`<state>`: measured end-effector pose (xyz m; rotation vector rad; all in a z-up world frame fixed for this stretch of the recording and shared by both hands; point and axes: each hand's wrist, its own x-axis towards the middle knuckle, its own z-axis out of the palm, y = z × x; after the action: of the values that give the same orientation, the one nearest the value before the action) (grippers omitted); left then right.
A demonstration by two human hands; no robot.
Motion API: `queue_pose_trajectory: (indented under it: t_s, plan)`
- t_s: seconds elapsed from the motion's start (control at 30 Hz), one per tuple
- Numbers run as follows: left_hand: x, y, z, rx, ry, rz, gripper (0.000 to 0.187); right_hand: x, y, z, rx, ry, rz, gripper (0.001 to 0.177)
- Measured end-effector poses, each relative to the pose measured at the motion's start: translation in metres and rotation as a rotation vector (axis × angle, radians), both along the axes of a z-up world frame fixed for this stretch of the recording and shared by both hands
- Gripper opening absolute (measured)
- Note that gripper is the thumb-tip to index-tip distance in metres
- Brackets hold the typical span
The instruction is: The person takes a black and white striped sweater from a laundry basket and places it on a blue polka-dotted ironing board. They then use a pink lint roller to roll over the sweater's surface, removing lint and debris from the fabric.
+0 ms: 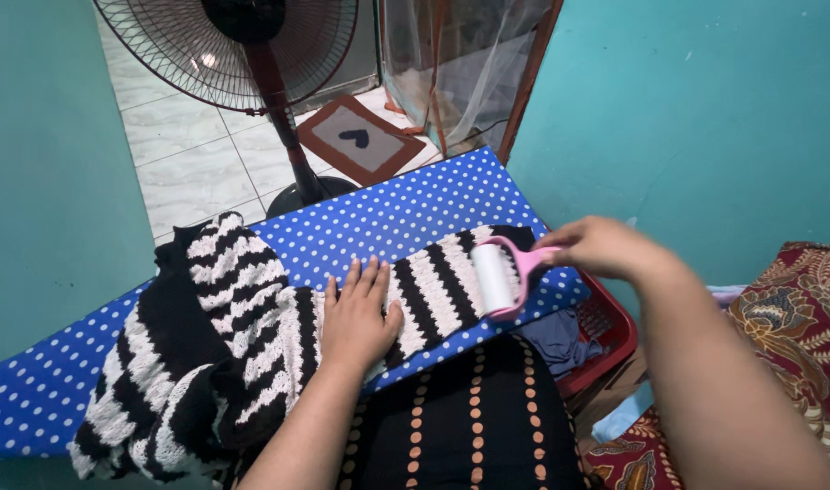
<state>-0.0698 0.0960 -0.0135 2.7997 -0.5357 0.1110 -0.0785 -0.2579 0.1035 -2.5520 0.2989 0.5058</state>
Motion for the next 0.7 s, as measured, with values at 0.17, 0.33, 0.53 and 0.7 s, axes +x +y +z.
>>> queue_pose_trajectory:
  t_s: [0.17,0.33,0.53,0.7]
  plan:
    - [0.001,0.000,-0.001,0.014,0.003,0.001,0.067,0.002,0.043,-0.021,0.039,-0.063,0.124,0.040]
    - [0.001,0.001,-0.002,0.009,-0.012,0.004,0.067,0.012,0.019,-0.025,0.070,-0.038,0.124,0.040]
    - [0.000,0.000,-0.004,-0.014,-0.023,-0.002,0.066,-0.012,-0.019,0.035,-0.237,0.020,-0.125,0.040]
    - [0.001,0.002,-0.005,-0.034,-0.026,-0.006,0.067,-0.010,-0.018,0.039,-0.123,-0.224,-0.218,0.041]
